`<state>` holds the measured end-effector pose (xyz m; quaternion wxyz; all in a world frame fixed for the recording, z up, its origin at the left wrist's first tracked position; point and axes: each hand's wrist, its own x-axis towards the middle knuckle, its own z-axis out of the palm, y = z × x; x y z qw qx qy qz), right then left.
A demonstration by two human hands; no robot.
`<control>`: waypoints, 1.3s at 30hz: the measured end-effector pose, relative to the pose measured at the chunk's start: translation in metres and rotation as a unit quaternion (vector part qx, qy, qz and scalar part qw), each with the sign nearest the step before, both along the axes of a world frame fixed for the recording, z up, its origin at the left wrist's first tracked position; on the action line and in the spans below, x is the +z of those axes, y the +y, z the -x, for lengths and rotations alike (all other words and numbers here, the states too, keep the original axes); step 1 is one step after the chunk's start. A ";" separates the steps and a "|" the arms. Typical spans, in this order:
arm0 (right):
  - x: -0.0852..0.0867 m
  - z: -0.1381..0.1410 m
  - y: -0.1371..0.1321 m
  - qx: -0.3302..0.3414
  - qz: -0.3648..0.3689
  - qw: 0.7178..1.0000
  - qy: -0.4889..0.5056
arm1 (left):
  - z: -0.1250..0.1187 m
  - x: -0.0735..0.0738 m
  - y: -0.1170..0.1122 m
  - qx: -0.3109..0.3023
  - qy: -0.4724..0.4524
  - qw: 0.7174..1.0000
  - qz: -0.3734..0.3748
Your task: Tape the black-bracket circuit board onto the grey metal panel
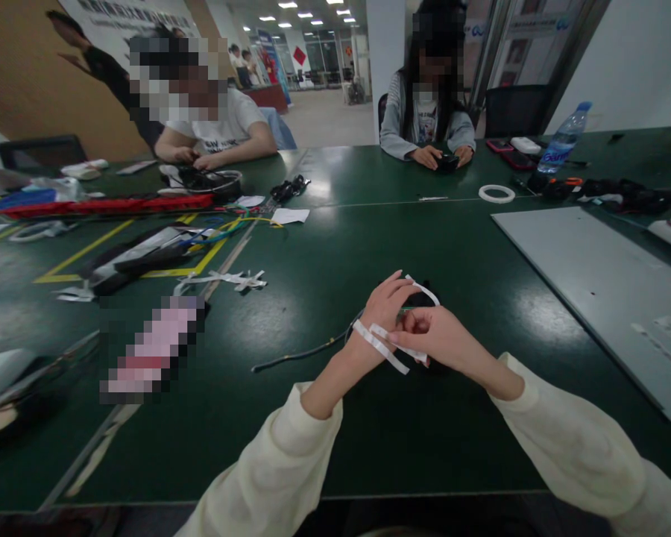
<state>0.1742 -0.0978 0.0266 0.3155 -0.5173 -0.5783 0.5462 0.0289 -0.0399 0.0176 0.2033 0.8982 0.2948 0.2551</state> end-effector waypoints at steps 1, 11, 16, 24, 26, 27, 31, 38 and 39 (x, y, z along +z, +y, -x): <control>0.001 0.000 0.000 -0.004 -0.015 1.000 -0.012 | 0.001 -0.001 0.001 -0.003 -0.011 1.000 0.013; -0.021 -0.064 0.036 -0.200 -0.193 0.944 -0.179 | 0.013 -0.003 0.026 0.091 -0.083 0.982 0.142; -0.036 -0.079 0.044 -0.148 -0.182 0.925 -0.300 | 0.015 -0.001 0.026 0.086 -0.076 0.980 0.163; -0.039 -0.072 0.040 -0.097 -0.194 0.918 -0.333 | 0.010 0.004 0.006 -0.037 -0.011 0.987 0.158; -0.037 -0.073 0.039 -0.099 -0.180 0.922 -0.328 | 0.010 0.003 0.005 -0.044 0.009 0.989 0.143; -0.035 -0.074 0.038 -0.101 -0.170 0.925 -0.323 | 0.010 0.002 0.006 -0.045 0.018 0.989 0.138; -0.032 -0.073 0.034 -0.099 -0.146 0.940 -0.291 | 0.012 -0.003 0.008 -0.044 0.032 0.990 0.134; -0.036 -0.065 0.037 -0.118 -0.205 0.928 -0.288 | 0.011 -0.007 0.010 -0.042 0.043 0.991 0.122; -0.038 -0.064 0.038 -0.122 -0.206 0.928 -0.285 | 0.011 -0.007 0.010 -0.043 0.046 0.991 0.121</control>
